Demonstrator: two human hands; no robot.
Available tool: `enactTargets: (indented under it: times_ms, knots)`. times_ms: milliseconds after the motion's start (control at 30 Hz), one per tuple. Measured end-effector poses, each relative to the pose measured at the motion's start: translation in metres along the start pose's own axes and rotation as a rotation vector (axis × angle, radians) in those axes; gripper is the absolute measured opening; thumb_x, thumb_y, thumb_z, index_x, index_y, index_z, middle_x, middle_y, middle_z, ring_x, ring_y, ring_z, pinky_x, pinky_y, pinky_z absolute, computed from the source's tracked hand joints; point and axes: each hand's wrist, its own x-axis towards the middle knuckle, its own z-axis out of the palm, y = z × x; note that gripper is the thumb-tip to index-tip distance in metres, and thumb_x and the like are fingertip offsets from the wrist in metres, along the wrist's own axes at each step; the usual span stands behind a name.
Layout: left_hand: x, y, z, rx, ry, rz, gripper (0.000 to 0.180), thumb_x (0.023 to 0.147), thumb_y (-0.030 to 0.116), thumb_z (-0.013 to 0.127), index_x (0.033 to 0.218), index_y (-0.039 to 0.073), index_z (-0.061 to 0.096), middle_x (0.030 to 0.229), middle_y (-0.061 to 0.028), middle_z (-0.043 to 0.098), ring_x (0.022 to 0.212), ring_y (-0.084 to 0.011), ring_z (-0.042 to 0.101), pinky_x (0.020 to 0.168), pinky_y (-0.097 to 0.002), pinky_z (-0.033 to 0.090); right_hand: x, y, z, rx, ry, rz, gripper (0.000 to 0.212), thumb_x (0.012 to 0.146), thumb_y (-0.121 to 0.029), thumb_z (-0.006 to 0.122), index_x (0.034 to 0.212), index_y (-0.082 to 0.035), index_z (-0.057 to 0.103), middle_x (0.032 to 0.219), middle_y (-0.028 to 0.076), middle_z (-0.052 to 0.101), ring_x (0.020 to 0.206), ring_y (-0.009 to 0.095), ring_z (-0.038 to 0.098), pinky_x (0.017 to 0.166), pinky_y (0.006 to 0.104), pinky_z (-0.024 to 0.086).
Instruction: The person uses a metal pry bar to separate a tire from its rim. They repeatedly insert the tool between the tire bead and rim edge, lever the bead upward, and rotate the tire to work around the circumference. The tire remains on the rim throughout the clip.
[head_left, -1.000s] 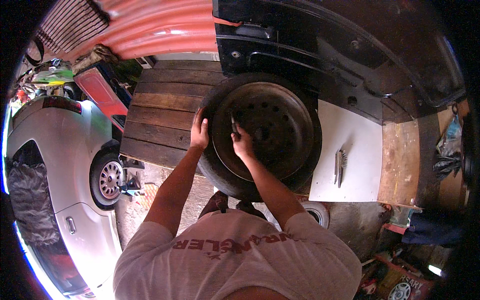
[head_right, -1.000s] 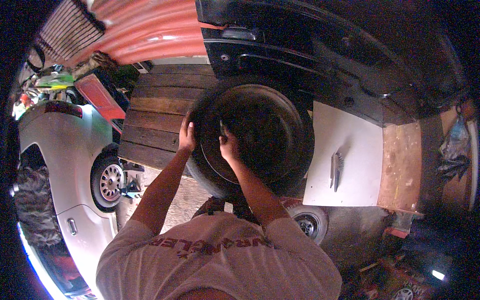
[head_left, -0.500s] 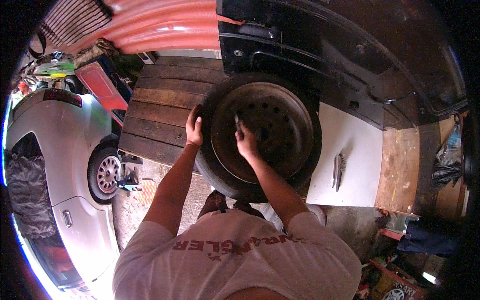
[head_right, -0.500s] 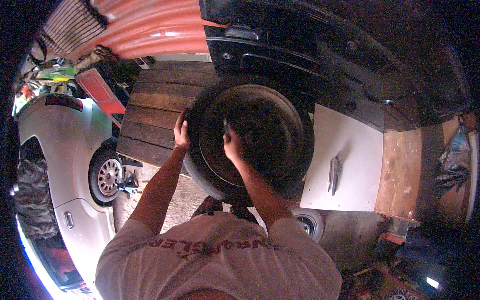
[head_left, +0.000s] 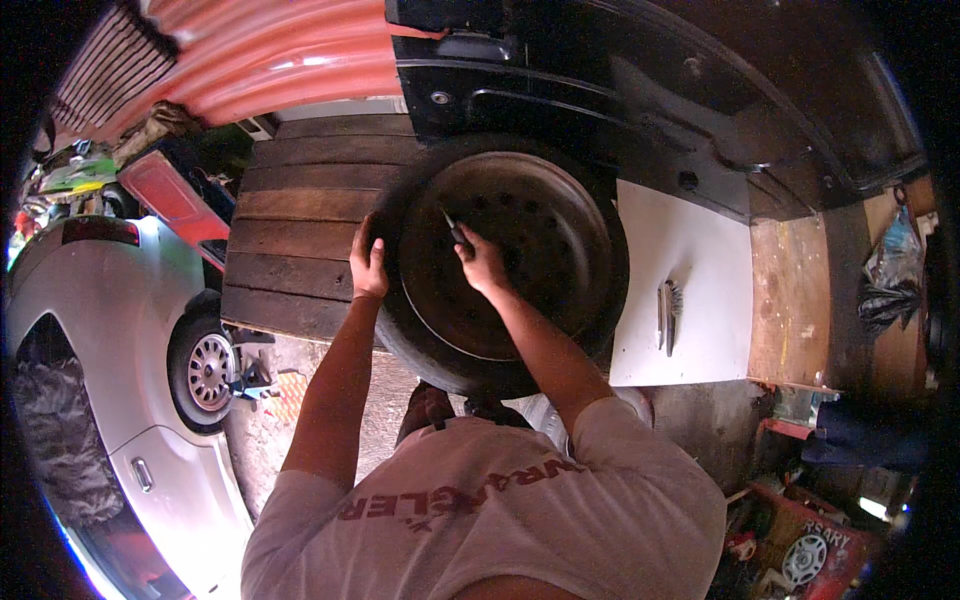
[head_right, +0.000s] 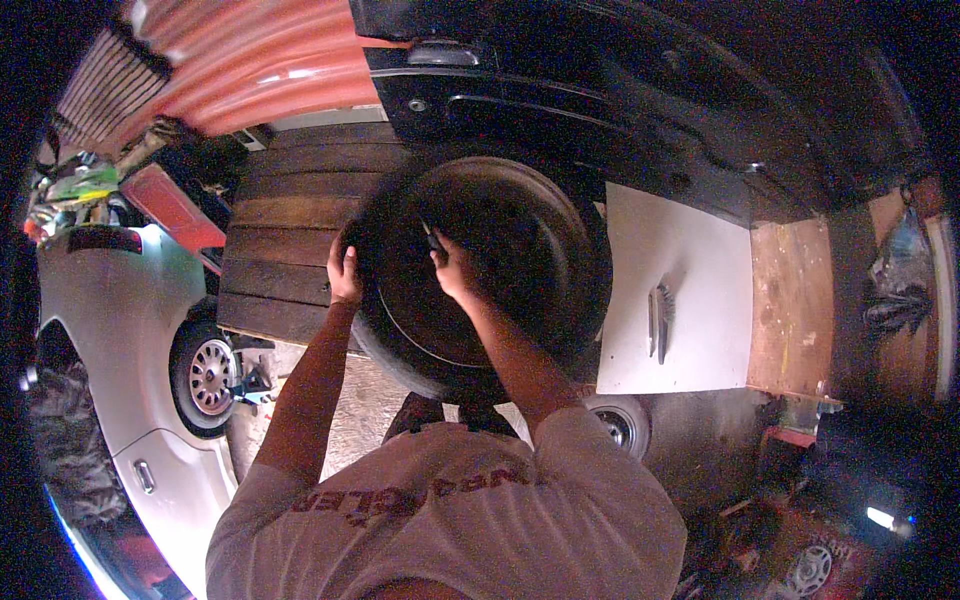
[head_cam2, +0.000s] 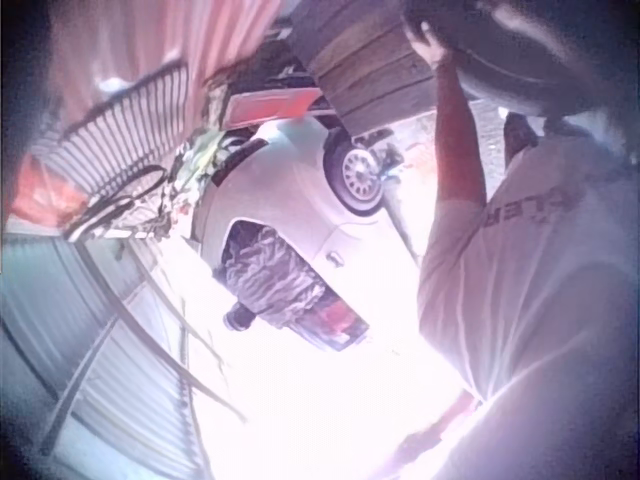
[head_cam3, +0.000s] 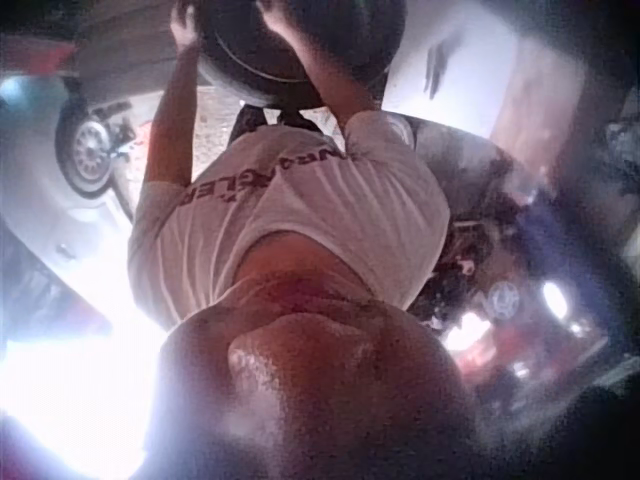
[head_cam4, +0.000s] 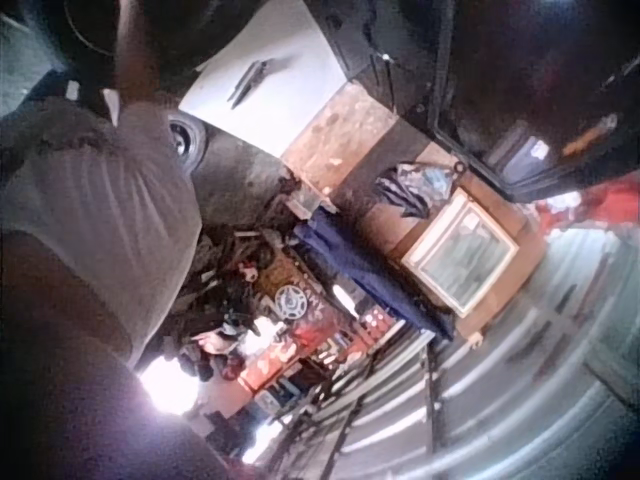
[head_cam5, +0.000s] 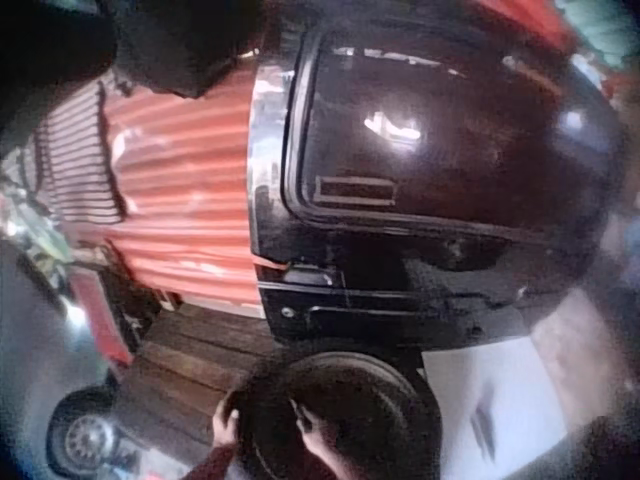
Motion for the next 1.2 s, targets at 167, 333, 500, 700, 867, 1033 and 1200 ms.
enactTargets:
  times_ms: [167,333,500,700,867,1033,1200]
  knots:
    - [0.007,0.011,0.008,0.012,-0.017,0.028,0.057,0.095,0.034,0.049,0.135,-0.006,0.043,0.136,-0.0216,0.048,0.129,-0.0321,0.043,0.109,-0.0384,0.030,0.044,0.072,-0.066,-0.102,0.391,0.023,0.041,0.088,-0.019,0.066,0.125,-0.004,0.058,0.108,0.016,0.067,0.098,0.026,0.064,0.084,0.0375,0.048]
    - [0.007,0.023,0.015,-0.027,-0.007,-0.003,0.056,0.095,0.034,0.048,0.134,-0.006,0.044,0.136,-0.0226,0.048,0.129,-0.0332,0.043,0.109,-0.0387,0.029,0.036,0.124,-0.091,-0.103,0.638,0.027,0.042,0.088,-0.018,0.068,0.126,-0.004,0.058,0.097,0.011,0.068,0.079,0.017,0.062,0.071,0.0337,0.050]
    - [0.008,0.029,0.008,0.007,-0.043,0.054,0.053,0.096,0.032,0.045,0.131,-0.008,0.046,0.135,-0.0234,0.048,0.129,-0.0343,0.043,0.109,-0.0392,0.029,0.011,0.127,-0.083,0.170,0.850,0.073,0.042,0.089,-0.015,0.065,0.125,0.004,0.055,0.102,0.016,0.067,0.080,0.019,0.062,0.070,0.0340,0.050]
    - [0.008,0.021,0.021,0.015,-0.061,0.029,0.051,0.096,0.031,0.044,0.130,-0.008,0.047,0.135,-0.0234,0.049,0.128,-0.0349,0.043,0.109,-0.0399,0.029,0.051,0.054,-0.023,-0.220,0.730,0.191,0.034,0.090,-0.024,0.061,0.118,-0.006,0.062,0.097,0.025,0.065,0.095,0.043,0.061,0.081,0.0462,0.048]
    - [0.006,0.012,0.009,0.050,-0.066,0.022,0.050,0.096,0.030,0.044,0.130,-0.007,0.048,0.134,-0.0230,0.049,0.128,-0.0350,0.043,0.108,-0.0401,0.030,0.030,0.029,-0.015,-0.134,0.492,0.061,0.041,0.090,-0.021,0.063,0.129,-0.012,0.056,0.104,0.023,0.065,0.095,0.039,0.064,0.082,0.0440,0.049]
    - [0.003,0.017,0.008,0.077,-0.055,-0.061,0.049,0.097,0.030,0.043,0.130,-0.007,0.047,0.134,-0.0233,0.049,0.128,-0.0353,0.043,0.108,-0.0396,0.030,-0.002,0.004,-0.072,-0.174,0.629,0.148,0.046,0.090,-0.024,0.062,0.131,-0.006,0.053,0.120,0.024,0.059,0.112,0.038,0.057,0.094,0.0410,0.046]
    - [0.019,0.016,0.016,-0.023,-0.101,-0.030,0.049,0.097,0.028,0.044,0.132,-0.006,0.046,0.137,-0.0236,0.046,0.130,-0.0353,0.041,0.109,-0.0395,0.029,-0.028,0.005,-0.104,-0.251,0.711,0.168,0.046,0.090,-0.024,0.061,0.131,-0.005,0.053,0.123,0.024,0.058,0.115,0.039,0.056,0.095,0.0419,0.045]
